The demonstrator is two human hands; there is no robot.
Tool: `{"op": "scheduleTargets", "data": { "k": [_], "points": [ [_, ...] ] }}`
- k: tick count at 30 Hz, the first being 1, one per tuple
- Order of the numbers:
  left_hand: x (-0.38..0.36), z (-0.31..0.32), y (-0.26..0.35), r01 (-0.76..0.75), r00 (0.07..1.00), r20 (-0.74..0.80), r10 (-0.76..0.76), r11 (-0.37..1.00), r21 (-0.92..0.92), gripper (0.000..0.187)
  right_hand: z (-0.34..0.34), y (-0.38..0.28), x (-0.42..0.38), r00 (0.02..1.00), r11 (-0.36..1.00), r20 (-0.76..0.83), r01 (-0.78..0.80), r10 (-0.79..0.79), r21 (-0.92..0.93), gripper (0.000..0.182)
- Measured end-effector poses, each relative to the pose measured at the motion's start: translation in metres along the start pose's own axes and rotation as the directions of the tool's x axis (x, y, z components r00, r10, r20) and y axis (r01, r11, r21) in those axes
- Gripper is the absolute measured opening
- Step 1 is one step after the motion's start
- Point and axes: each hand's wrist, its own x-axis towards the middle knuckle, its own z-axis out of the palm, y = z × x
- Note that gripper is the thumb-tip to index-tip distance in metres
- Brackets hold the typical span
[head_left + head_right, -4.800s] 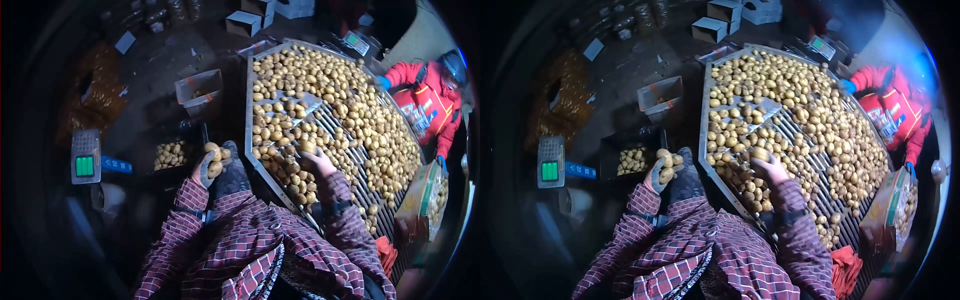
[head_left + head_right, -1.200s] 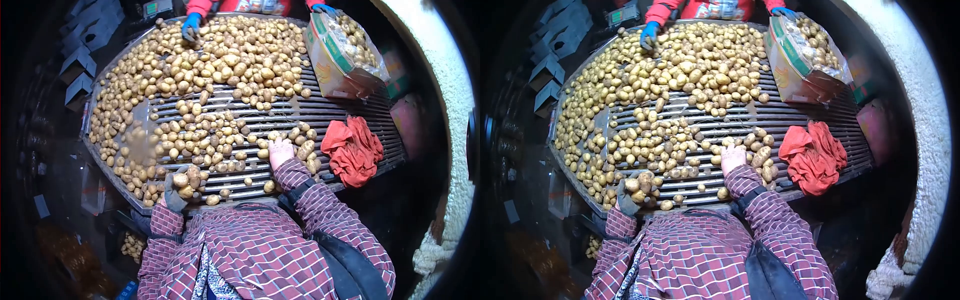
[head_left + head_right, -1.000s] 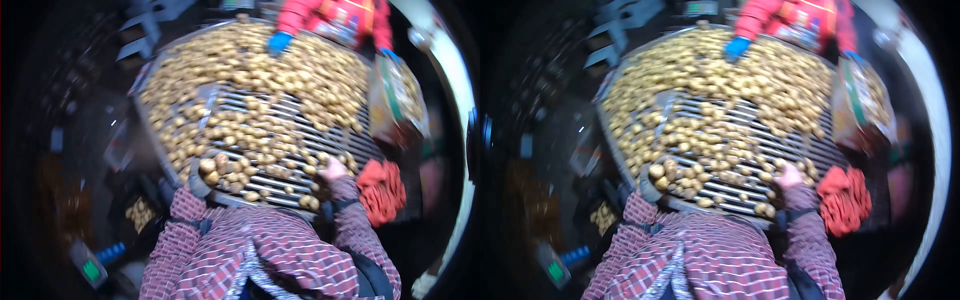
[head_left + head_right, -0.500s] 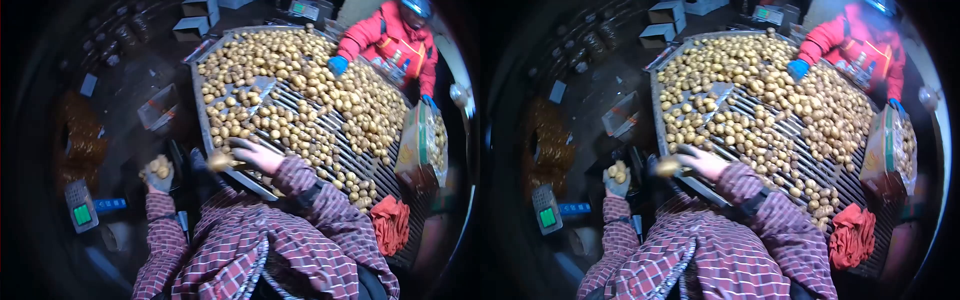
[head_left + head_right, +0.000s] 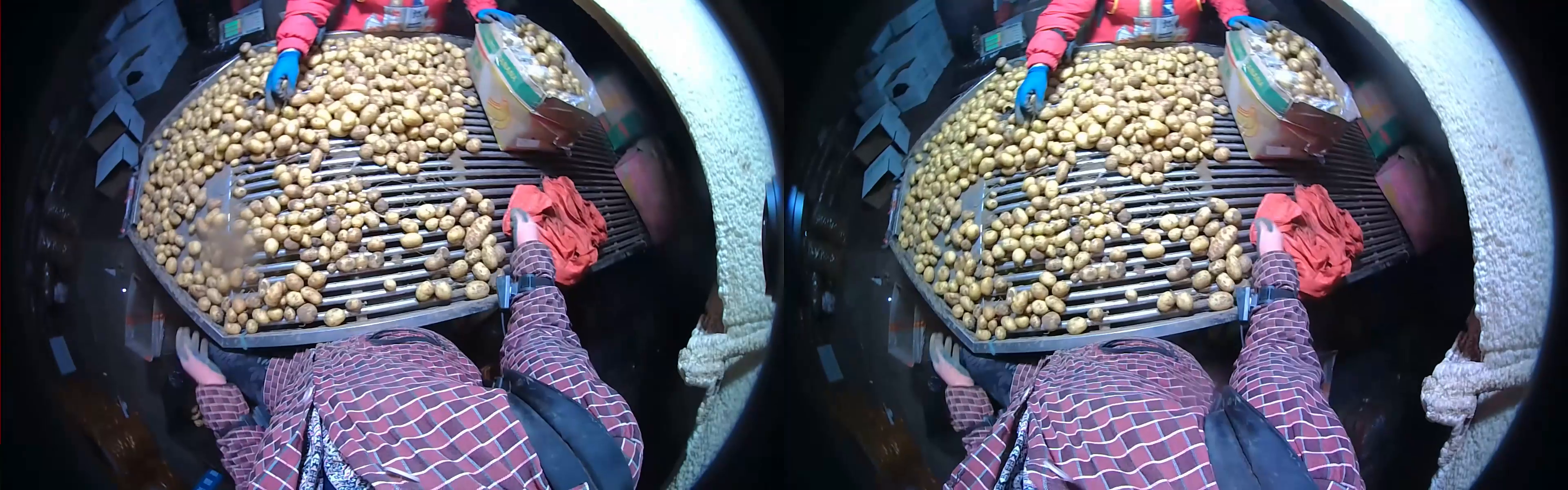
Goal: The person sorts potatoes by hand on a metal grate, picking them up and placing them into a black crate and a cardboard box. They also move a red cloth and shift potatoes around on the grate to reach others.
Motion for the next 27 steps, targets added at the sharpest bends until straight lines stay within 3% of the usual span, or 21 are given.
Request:
{"op": "scheduleTargets", "data": {
  "k": [1,2,4,5,6,7,10,11,12,13,15,16,17,18,20,21,22,23,24,27],
  "points": [
    [-0.001,0.031,0.003,-0.031,0.996,0.086,0.031,0.999,0.004,0.045,0.012,-0.052,-0.046,1.0,0.921,0.009,0.031,-0.03,-0.388,0.041],
    [-0.003,0.056,0.003,-0.048,0.99,0.137,0.039,0.997,0.06,0.043,0.034,-0.057,-0.067,0.999,0.957,-0.043,-0.013,0.001,-0.29,0.048],
    [-0.003,0.095,-0.016,-0.066,0.943,0.333,0.018,0.989,0.134,0.035,0.077,-0.083,-0.105,0.99,0.633,-0.081,0.011,-0.116,-0.774,0.063],
    [-0.017,0.12,-0.01,-0.021,0.916,0.398,-0.054,0.983,0.183,0.036,0.087,-0.087,-0.111,0.995,0.667,-0.063,0.006,-0.08,-0.745,0.065],
    [-0.03,0.137,-0.013,-0.047,0.887,0.46,-0.035,0.985,0.164,0.037,0.095,-0.091,-0.114,0.998,0.7,-0.042,0.0,-0.043,-0.714,0.068],
    [-0.035,0.147,-0.02,-0.105,0.826,0.563,-0.037,0.97,0.218,0.035,0.099,-0.1,-0.117,0.998,0.671,0.069,0.043,0.012,-0.74,0.07],
    [-0.065,0.166,-0.03,0.028,0.73,0.624,-0.277,0.926,0.377,0.025,0.091,-0.144,-0.113,0.931,0.597,0.236,0.025,0.277,-0.802,0.05],
    [-0.069,0.168,-0.029,-0.052,0.699,0.668,-0.254,0.915,0.401,0.025,0.082,-0.14,-0.107,0.97,0.709,0.174,0.004,0.168,-0.706,0.045],
    [-0.072,0.168,-0.028,-0.131,0.663,0.711,-0.236,0.898,0.42,0.025,0.071,-0.138,-0.095,0.985,0.688,0.152,0.054,0.083,-0.724,0.044],
    [-0.055,0.152,-0.059,-0.09,0.656,0.714,-0.243,0.915,0.393,0.026,0.059,-0.115,-0.077,0.991,0.651,0.074,0.13,-0.113,-0.748,0.041],
    [-0.057,0.155,-0.047,0.085,0.693,0.64,-0.334,0.918,0.387,0.029,0.024,-0.116,-0.048,0.991,0.781,0.135,0.071,0.017,-0.62,0.04],
    [-0.058,0.155,-0.041,0.171,0.702,0.603,-0.379,0.911,0.375,0.031,0.001,-0.081,-0.015,0.997,0.71,0.076,0.03,0.034,-0.703,0.043],
    [-0.055,0.153,-0.037,0.231,0.686,0.59,-0.425,0.897,0.377,0.029,-0.011,-0.076,-0.011,0.981,0.499,-0.058,0.044,-0.186,-0.865,0.047],
    [-0.056,0.155,-0.034,0.207,0.709,0.579,-0.404,0.903,0.376,0.029,-0.019,-0.085,-0.009,0.983,0.387,-0.098,-0.032,-0.152,-0.922,0.049],
    [-0.054,0.157,-0.038,0.111,0.718,0.598,-0.355,0.908,0.405,0.029,-0.016,-0.123,0.004,0.995,0.428,0.03,-0.013,0.094,-0.903,0.05],
    [-0.052,0.157,-0.039,0.16,0.72,0.574,-0.39,0.898,0.409,0.03,-0.009,-0.118,0.014,0.991,0.568,0.129,0.094,0.022,-0.818,0.049],
    [-0.051,0.158,-0.04,0.21,0.717,0.55,-0.429,0.885,0.415,0.031,0.019,-0.168,-0.005,0.974,0.664,0.191,0.063,0.122,-0.745,0.049],
    [-0.051,0.16,-0.041,0.259,0.711,0.526,-0.466,0.869,0.421,0.032,0.035,-0.149,-0.004,0.971,0.679,0.204,0.233,-0.124,-0.696,0.05],
    [-0.051,0.163,-0.044,0.259,0.702,0.541,-0.463,0.873,0.412,0.033,0.052,-0.144,-0.002,0.927,0.629,0.322,0.367,-0.191,-0.685,0.055],
    [-0.061,0.184,-0.024,0.217,0.688,0.569,-0.451,0.876,0.431,0.037,0.101,-0.119,-0.013,0.955,0.383,0.297,0.274,0.001,-0.882,0.065]
  ]
}}
